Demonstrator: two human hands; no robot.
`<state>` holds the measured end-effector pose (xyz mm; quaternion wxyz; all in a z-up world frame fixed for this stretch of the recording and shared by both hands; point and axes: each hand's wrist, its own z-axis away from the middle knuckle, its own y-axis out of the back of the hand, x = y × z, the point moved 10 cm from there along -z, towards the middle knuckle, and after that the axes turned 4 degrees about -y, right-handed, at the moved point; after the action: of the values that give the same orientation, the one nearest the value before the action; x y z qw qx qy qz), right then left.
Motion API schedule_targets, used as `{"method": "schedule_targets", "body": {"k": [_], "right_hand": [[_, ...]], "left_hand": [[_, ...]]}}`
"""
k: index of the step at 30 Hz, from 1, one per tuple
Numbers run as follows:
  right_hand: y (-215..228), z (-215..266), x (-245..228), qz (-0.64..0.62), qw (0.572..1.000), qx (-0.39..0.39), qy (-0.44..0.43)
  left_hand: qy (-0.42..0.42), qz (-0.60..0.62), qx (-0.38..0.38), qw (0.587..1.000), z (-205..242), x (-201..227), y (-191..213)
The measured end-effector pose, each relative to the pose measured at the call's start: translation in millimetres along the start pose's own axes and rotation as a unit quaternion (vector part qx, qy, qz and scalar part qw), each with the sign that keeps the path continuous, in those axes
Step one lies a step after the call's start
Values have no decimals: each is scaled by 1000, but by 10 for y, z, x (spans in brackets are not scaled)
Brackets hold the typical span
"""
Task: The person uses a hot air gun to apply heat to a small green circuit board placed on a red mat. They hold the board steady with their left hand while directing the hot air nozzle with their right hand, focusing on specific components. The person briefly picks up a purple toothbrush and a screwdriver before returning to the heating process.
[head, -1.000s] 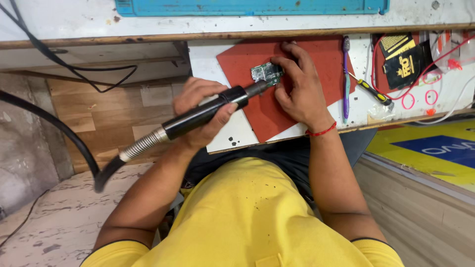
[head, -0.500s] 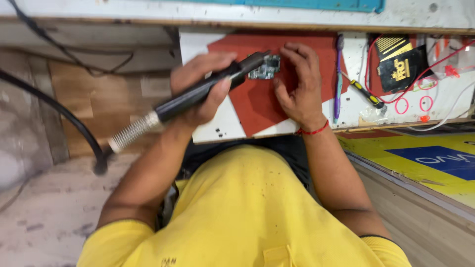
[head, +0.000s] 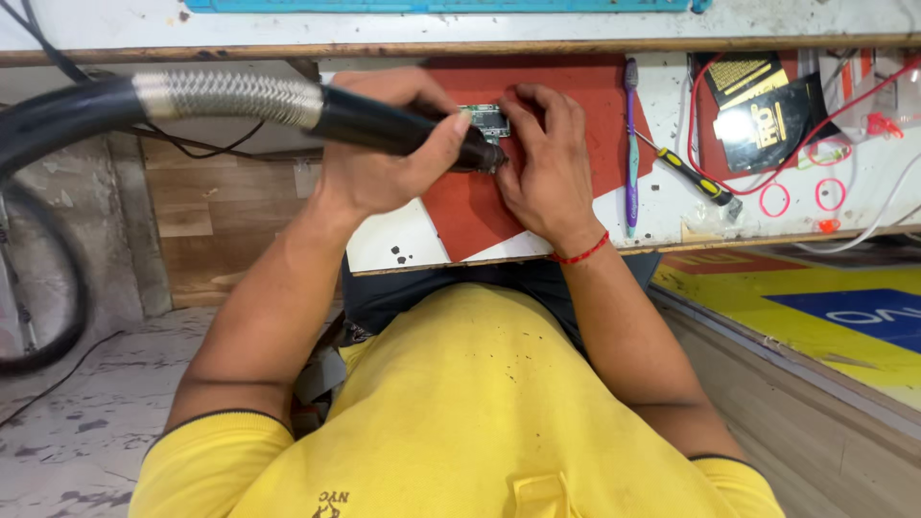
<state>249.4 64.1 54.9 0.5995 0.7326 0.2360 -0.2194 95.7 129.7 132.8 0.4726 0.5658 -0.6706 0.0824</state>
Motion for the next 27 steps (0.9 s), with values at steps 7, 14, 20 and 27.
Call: {"method": "schedule_targets", "body": {"k": [7,14,20,27], "right_hand": [[19,-24,24,9,1000,25,-9],[42,-47,12,3,1000,22,-11],[14,-50,-22,12,1000,21,-6],[-45,-11,-6,7,1000,4,-13]], "left_hand": [[5,-48,71,996,148,-20,151],[27,-22,69,997,177,-58,289],[29,-47,41,998,272,-83,357],[-8,4,19,1000,374,-55,247]]}}
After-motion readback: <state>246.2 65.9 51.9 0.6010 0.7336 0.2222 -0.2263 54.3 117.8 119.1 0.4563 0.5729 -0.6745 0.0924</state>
